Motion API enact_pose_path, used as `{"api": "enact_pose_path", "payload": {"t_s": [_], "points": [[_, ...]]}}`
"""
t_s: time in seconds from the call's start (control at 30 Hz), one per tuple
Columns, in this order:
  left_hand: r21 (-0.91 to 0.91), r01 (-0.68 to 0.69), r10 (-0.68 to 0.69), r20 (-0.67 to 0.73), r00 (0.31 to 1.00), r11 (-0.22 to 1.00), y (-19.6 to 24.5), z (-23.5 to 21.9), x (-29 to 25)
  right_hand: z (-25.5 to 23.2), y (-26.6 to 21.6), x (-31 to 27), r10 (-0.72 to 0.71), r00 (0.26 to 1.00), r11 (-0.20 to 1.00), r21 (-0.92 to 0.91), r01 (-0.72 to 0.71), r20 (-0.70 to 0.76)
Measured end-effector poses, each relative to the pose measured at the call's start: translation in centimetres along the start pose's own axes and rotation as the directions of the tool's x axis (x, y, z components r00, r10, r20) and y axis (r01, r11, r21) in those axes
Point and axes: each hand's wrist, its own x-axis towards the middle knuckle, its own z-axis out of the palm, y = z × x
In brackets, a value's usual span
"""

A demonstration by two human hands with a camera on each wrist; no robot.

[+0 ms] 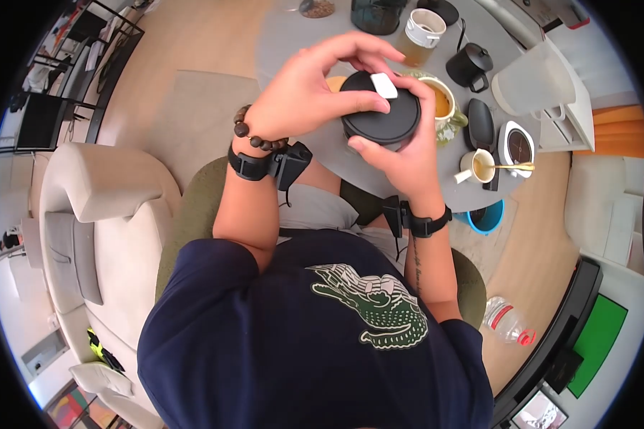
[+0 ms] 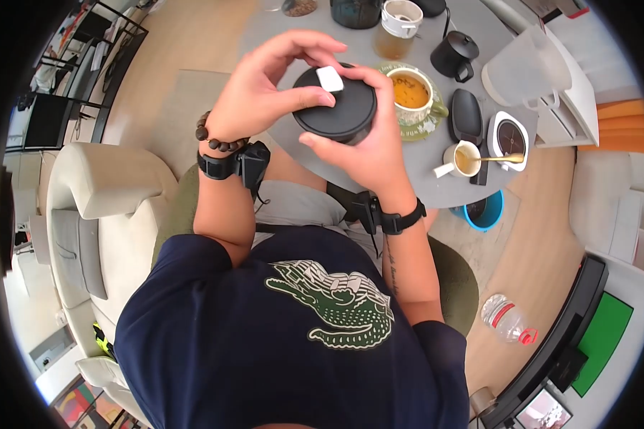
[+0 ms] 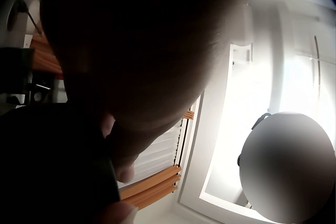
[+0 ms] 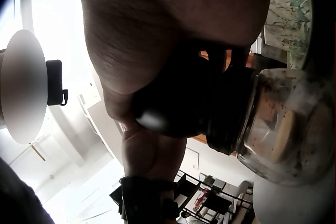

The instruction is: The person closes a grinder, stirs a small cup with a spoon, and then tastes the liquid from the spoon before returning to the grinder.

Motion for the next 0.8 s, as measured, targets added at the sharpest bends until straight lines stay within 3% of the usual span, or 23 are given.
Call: {"api": "enact_pose_path", "payload": {"t_s": [0.07,0.13,0.2,0.27,0.4,0.47,0.53,0.57,0.7,0.77,0.8], "points": [[0.003,-0.029,0.029,-0.004,1.000,1.000,-0.2,0.4,0.1,0.0,0.2,0.0,0.017,1.000,1.000,-0.006,-0.018,-0.024],[0.119,-0.018,0.027,-0.076,0.997,0.993,0.6,1.0,-0.1,0.2,-0.2,0.1,0.031,0.999,0.997,0.065,-0.029,-0.023],[0.150,0.065,-0.056,-0.066,0.996,0.987,1.5,1.8,-0.5,0.0,0.2,0.2,-0.002,0.999,0.999,0.031,0.003,-0.034],[0.115,0.280,-0.257,-0.180,0.949,0.953,1.7,2.6,-1.0,0.0,0.1,0.2,-0.021,1.000,0.999,0.032,0.021,-0.019],[0.239,0.271,-0.212,-0.244,0.946,0.932,4.2,3.3,-0.9,-0.2,0.4,0.1,-0.023,1.000,1.000,-0.001,0.023,-0.006],[0.260,0.313,-0.266,-0.198,0.943,0.914,3.4,2.7,-1.2,0.0,0.5,0.1,-0.038,0.999,0.999,-0.004,0.038,-0.012],[0.052,0.100,-0.097,-0.057,0.994,0.994,2.7,2.5,-0.9,0.0,1.1,0.3,-0.157,0.987,0.988,0.001,0.157,-0.018],[0.002,0.151,-0.151,-0.025,0.988,0.988,3.2,2.5,-1.6,-0.4,0.9,0.1,-0.101,0.993,0.995,0.026,0.100,0.059],[-0.145,0.203,-0.208,-0.022,0.978,0.968,2.1,2.0,-2.6,-0.7,2.0,-0.3,-0.092,0.995,0.994,0.058,0.090,0.024],[-0.249,0.300,-0.308,0.006,0.951,0.921,2.0,1.6,-3.0,-0.9,1.4,-0.2,-0.119,0.993,0.984,-0.129,0.120,0.009],[-0.248,0.303,-0.311,0.009,0.951,0.920,2.1,1.2,-3.0,-1.1,1.2,-0.1,-0.118,0.993,0.985,-0.127,0.118,0.005]]}}
